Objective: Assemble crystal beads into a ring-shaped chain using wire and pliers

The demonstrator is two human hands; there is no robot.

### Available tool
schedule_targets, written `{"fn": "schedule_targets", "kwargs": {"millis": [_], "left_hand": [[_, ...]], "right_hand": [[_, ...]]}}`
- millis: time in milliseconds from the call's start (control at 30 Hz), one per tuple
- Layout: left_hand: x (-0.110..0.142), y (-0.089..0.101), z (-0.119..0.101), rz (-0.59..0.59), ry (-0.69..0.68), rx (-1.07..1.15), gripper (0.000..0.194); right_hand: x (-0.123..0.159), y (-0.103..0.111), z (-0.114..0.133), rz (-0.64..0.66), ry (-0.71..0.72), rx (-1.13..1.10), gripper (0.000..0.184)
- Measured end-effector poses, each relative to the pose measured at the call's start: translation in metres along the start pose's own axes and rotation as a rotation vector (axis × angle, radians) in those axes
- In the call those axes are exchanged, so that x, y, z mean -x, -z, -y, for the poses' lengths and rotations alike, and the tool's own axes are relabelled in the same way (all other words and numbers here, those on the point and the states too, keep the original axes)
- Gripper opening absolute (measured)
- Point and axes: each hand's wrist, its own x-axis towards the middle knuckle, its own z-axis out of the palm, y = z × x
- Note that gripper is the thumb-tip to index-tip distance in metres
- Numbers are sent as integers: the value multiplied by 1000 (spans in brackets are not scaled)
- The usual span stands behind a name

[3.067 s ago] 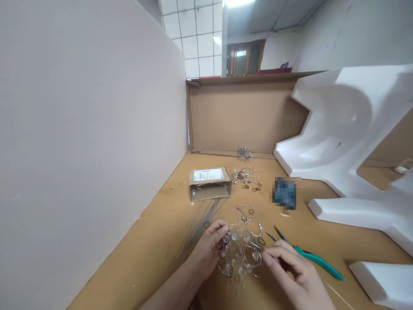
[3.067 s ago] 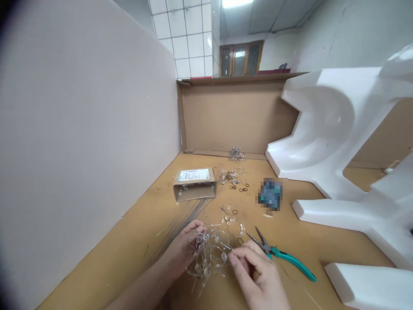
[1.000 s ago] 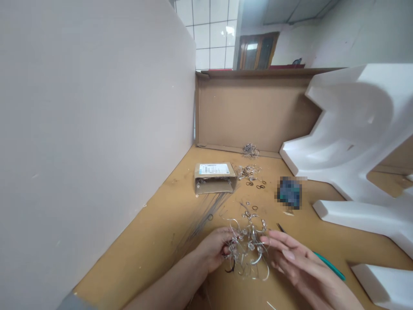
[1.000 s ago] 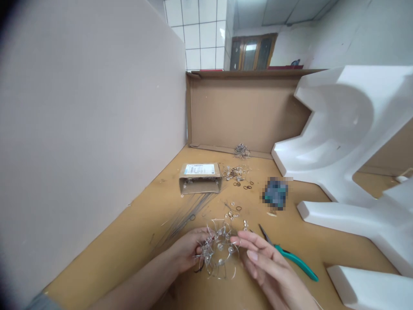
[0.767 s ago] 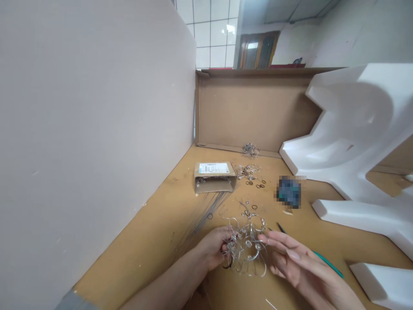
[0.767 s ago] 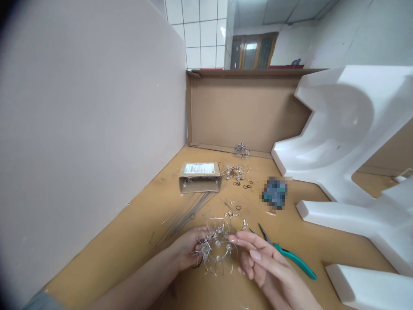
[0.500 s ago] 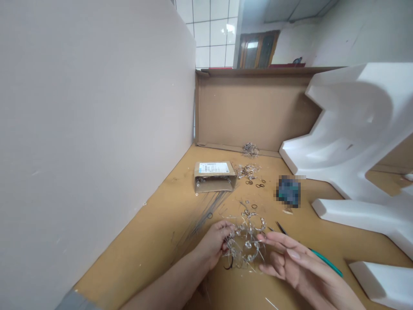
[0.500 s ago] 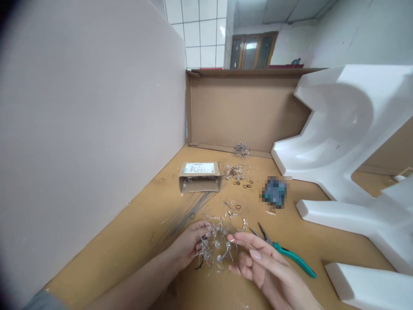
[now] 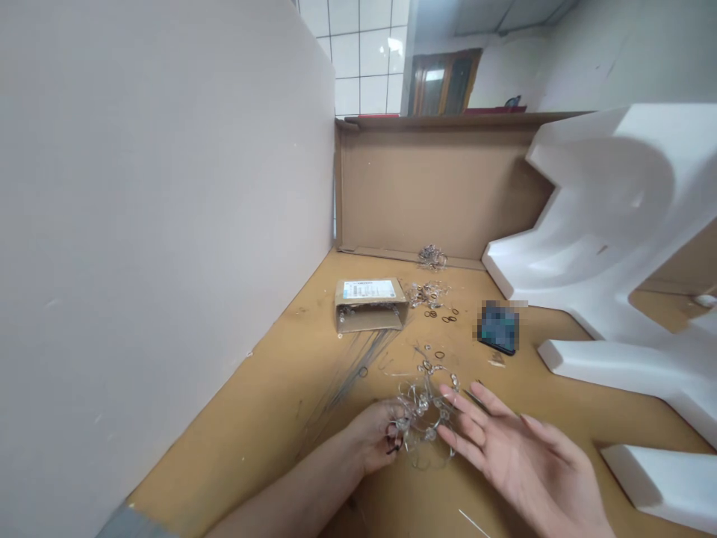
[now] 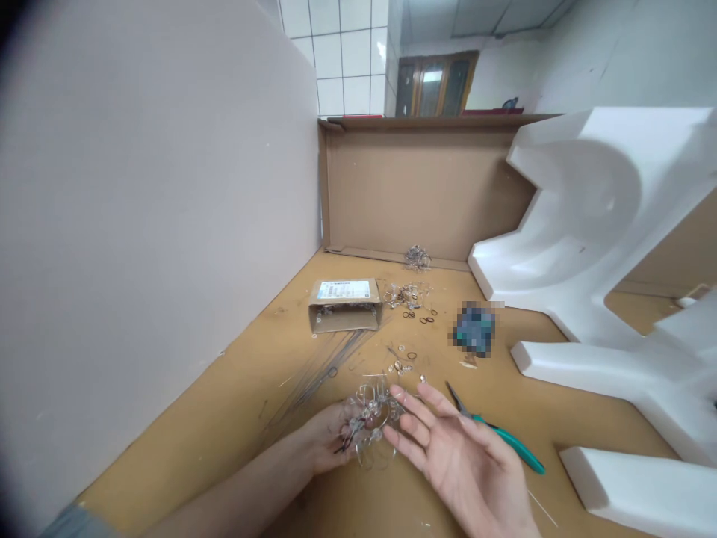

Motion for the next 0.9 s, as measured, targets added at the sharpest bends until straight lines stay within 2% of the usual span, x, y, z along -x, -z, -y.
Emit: {"fn": "schedule_targets", "kwargs": {"millis": [133,267,333,567,767,900], "left_hand": [[-2,1,3,-37,-48,-14,14],[-5,2,6,-132,-296,-131,30],[-5,3,7,-158,-355,-187,34],[-3,-1,6,-243,-434,-267,37],[-3,0,6,-216,-483,-292,35],[0,-2,3,-177,-466,-320,33]], "right_hand": [[-1,1,-4,-39,30,-68,41],[-3,4,-8,-58,68,-125,37],[-3,4,-9,-69,74,-140,36],[-3,2,-6,-108,13,-170,29],[-3,5,-7,-171,17,-184,32],[-4,10,-6,-255,26,-210,29]]}}
